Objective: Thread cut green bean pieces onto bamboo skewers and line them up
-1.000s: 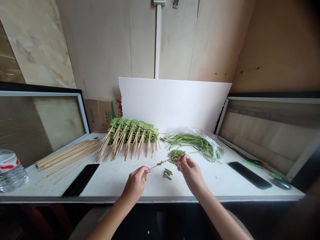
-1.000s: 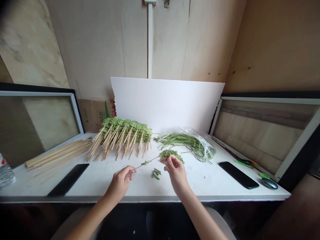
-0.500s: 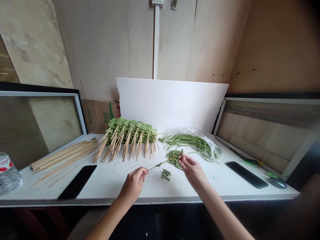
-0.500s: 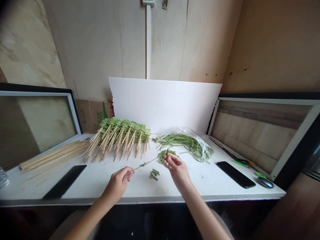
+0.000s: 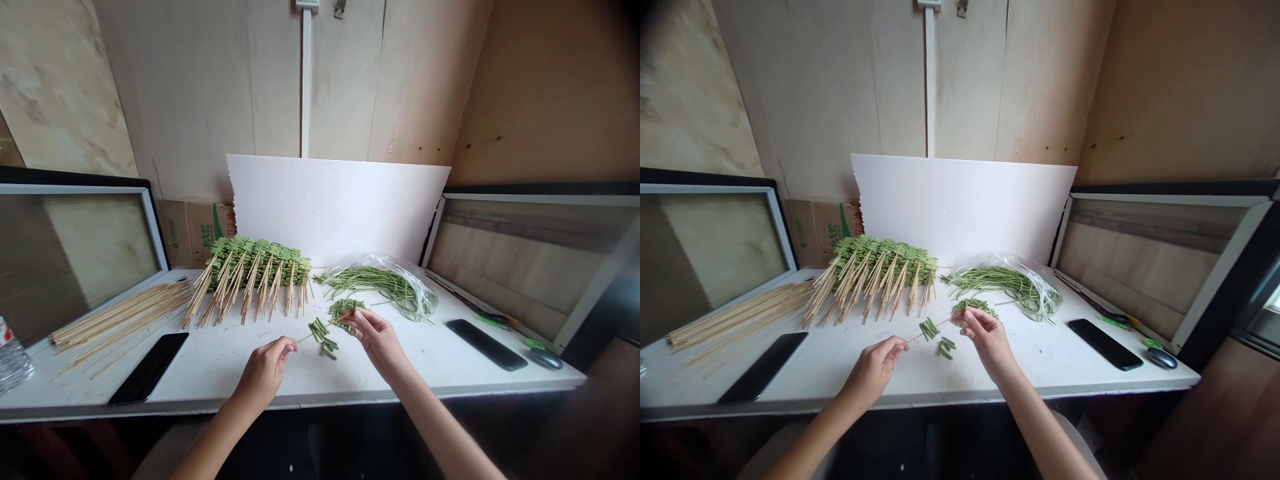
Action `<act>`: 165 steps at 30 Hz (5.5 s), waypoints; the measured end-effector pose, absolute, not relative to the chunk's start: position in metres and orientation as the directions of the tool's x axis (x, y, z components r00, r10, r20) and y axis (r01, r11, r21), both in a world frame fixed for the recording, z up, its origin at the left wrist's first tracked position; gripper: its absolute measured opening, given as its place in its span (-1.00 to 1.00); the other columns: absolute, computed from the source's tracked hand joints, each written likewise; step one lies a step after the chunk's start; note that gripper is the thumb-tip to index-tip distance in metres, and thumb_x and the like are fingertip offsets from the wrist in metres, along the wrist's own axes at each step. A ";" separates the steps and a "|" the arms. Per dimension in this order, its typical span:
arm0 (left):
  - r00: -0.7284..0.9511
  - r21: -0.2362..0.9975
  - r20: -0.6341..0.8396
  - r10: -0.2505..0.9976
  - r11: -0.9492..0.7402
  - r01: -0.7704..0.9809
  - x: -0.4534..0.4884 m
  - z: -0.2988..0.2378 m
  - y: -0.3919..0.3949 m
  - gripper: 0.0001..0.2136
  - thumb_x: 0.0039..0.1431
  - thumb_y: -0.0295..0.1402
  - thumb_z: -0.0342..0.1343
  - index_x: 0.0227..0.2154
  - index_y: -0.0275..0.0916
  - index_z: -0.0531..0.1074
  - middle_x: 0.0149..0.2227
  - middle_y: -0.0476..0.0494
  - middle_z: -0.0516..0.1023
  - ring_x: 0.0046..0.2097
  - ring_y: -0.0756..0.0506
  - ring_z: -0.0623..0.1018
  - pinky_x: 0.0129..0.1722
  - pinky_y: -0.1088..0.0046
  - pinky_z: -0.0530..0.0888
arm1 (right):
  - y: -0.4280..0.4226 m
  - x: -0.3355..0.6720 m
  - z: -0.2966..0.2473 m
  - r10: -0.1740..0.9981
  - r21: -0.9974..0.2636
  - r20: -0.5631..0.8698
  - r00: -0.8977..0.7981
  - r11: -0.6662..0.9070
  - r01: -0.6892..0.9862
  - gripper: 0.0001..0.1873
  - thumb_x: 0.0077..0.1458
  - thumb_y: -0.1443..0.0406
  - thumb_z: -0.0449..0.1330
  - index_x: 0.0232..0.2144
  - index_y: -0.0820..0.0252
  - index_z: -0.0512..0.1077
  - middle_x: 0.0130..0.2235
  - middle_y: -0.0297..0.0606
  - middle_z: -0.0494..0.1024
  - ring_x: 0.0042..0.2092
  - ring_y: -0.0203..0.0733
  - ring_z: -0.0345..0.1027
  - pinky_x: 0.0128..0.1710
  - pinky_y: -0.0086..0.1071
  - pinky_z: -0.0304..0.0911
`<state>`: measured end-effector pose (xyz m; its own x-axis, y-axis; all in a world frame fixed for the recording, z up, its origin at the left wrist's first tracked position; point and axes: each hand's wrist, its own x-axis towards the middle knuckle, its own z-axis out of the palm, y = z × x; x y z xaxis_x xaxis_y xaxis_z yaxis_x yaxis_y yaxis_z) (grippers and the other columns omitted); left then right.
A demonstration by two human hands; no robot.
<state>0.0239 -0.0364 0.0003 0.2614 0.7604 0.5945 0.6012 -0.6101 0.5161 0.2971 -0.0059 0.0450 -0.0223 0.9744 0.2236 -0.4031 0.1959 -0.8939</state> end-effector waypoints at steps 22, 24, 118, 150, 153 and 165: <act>0.245 0.453 0.630 0.737 -0.604 0.655 0.021 0.012 -0.039 -0.84 0.43 -0.39 -0.02 -0.13 -0.18 0.48 -0.33 -0.08 0.64 -0.34 -0.07 0.61 -0.33 0.48 0.48 | -0.009 0.305 0.050 0.962 -0.953 0.269 -0.046 0.259 -0.160 -0.67 0.04 0.04 0.45 -0.24 0.11 0.67 -0.20 -0.11 0.72 -0.06 0.07 0.59 -0.13 -0.19 0.47; 0.216 0.459 0.661 0.718 -0.615 0.641 0.022 0.012 -0.039 -0.87 0.44 -0.33 0.02 -0.13 -0.18 0.46 -0.33 -0.08 0.62 -0.35 -0.06 0.59 -0.33 0.49 0.47 | -0.007 0.304 0.048 0.972 -0.947 0.236 -0.020 0.225 -0.228 -0.67 0.01 0.04 0.47 -0.25 0.11 0.66 -0.21 -0.11 0.72 -0.06 0.07 0.59 -0.11 -0.20 0.47; 0.198 0.429 0.733 0.651 -0.669 0.607 0.024 0.003 -0.038 -0.81 0.34 -0.53 0.00 -0.33 -0.19 0.46 -0.41 -0.04 0.58 -0.37 -0.03 0.58 -0.32 0.53 0.45 | -0.021 0.267 0.029 0.948 -0.967 0.249 -0.199 0.253 -0.006 -0.64 0.01 0.00 0.44 -0.26 0.12 0.63 -0.14 -0.17 0.65 -0.17 -0.04 0.53 -0.15 -0.21 0.42; 0.144 0.462 0.699 0.701 -0.595 0.658 0.021 0.003 -0.034 -0.81 0.40 -0.40 0.00 -0.32 -0.19 0.47 -0.48 0.00 0.49 -0.44 -0.03 0.51 -0.36 0.52 0.42 | 0.005 0.293 0.019 0.985 -0.968 0.162 -0.065 0.145 -0.207 -0.58 0.01 -0.12 0.39 -0.35 0.09 0.58 -0.22 -0.18 0.60 -0.13 -0.05 0.43 -0.21 -0.28 0.30; 0.155 0.452 0.699 0.698 -0.599 0.661 0.023 0.004 -0.036 -0.80 0.41 -0.40 -0.01 -0.33 -0.19 0.46 -0.48 0.00 0.49 -0.45 -0.02 0.50 -0.37 0.52 0.41 | 0.001 0.291 0.023 0.980 -0.952 0.147 -0.131 0.104 -0.287 -0.62 0.06 -0.10 0.37 -0.35 0.04 0.56 -0.10 -0.14 0.61 0.06 0.06 0.42 -0.08 -0.19 0.33; 0.167 0.421 0.712 0.682 -0.605 0.676 0.024 0.005 -0.038 -0.82 0.38 -0.44 0.01 -0.34 -0.18 0.46 -0.44 -0.03 0.58 -0.42 -0.04 0.56 -0.38 0.51 0.42 | -0.001 0.291 0.024 0.972 -0.951 0.167 -0.165 0.115 -0.286 -0.62 0.10 -0.10 0.35 -0.28 0.03 0.60 0.02 -0.12 0.63 0.18 0.10 0.40 0.06 -0.12 0.34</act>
